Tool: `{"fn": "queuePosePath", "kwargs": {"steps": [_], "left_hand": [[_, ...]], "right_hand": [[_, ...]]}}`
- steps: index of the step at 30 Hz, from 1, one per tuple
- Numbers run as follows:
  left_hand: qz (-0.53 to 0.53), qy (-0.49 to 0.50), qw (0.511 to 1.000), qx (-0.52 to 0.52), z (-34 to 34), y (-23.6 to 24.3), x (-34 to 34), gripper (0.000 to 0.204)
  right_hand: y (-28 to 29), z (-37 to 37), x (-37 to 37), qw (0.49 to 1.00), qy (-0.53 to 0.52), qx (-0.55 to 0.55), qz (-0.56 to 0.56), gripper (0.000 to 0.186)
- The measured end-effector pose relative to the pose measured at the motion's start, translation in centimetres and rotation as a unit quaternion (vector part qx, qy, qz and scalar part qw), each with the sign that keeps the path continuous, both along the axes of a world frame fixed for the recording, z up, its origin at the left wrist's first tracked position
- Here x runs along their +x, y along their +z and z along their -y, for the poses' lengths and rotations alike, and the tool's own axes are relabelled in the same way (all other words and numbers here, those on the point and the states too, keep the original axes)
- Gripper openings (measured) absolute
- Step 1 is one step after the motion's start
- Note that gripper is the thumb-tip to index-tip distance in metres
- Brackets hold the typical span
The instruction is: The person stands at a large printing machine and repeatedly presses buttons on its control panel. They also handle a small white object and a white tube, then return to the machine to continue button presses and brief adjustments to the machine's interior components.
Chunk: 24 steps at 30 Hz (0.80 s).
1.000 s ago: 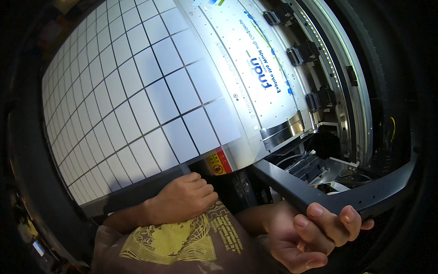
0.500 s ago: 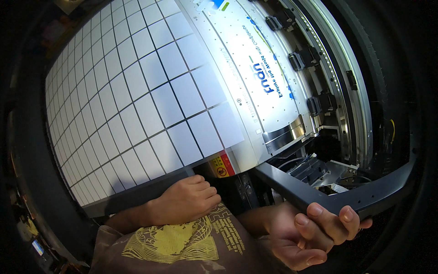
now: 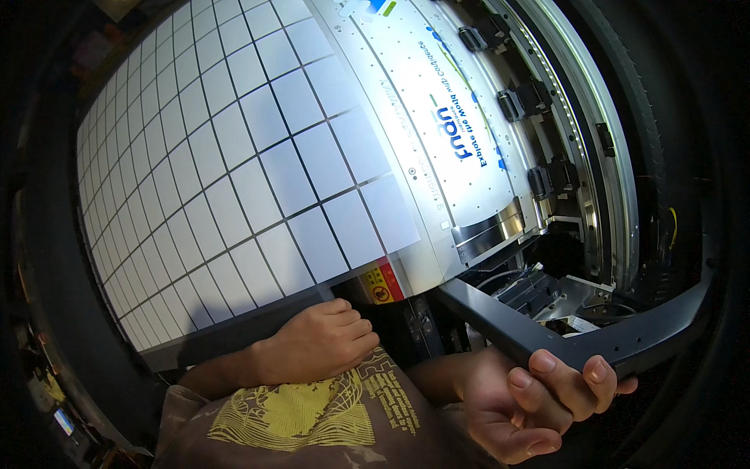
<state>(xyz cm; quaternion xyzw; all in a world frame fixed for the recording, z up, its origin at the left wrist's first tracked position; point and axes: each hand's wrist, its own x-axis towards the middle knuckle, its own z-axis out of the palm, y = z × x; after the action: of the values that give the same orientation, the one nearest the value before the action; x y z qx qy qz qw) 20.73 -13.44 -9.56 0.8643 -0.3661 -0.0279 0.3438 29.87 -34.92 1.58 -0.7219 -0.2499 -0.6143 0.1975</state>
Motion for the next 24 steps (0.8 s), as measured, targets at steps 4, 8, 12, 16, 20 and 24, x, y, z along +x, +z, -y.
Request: {"fn": "queuePosePath", "kwargs": {"steps": [4,8,12,16,20,24], "left_hand": [[0.001,0.000,1.000,0.000,-0.02,0.08,0.05,0.016],[-0.001,0.000,1.000,-0.004,-0.03,0.13,0.09,0.016],[0.002,0.000,1.000,-0.004,-0.03,0.12,0.12,0.017],[-0.002,-0.006,1.000,0.004,-0.05,0.18,0.13,0.016],[-0.003,-0.007,1.000,0.009,-0.09,0.21,0.11,0.016],[-0.005,-0.006,1.000,0.007,-0.11,0.14,0.06,0.016]], "right_hand": [[-0.05,0.08,-0.07,1.000,0.001,0.001,-0.003,0.054],[0.06,0.38,-0.31,1.000,0.018,0.005,-0.018,0.054],[0.04,0.35,-0.43,1.000,0.005,-0.003,-0.020,0.055],[0.00,0.17,-0.17,1.000,0.005,0.002,-0.009,0.055],[-0.01,0.13,-0.07,1.000,0.007,0.000,-0.004,0.055],[0.10,0.30,-0.33,1.000,0.009,-0.006,-0.013,0.054]]}}
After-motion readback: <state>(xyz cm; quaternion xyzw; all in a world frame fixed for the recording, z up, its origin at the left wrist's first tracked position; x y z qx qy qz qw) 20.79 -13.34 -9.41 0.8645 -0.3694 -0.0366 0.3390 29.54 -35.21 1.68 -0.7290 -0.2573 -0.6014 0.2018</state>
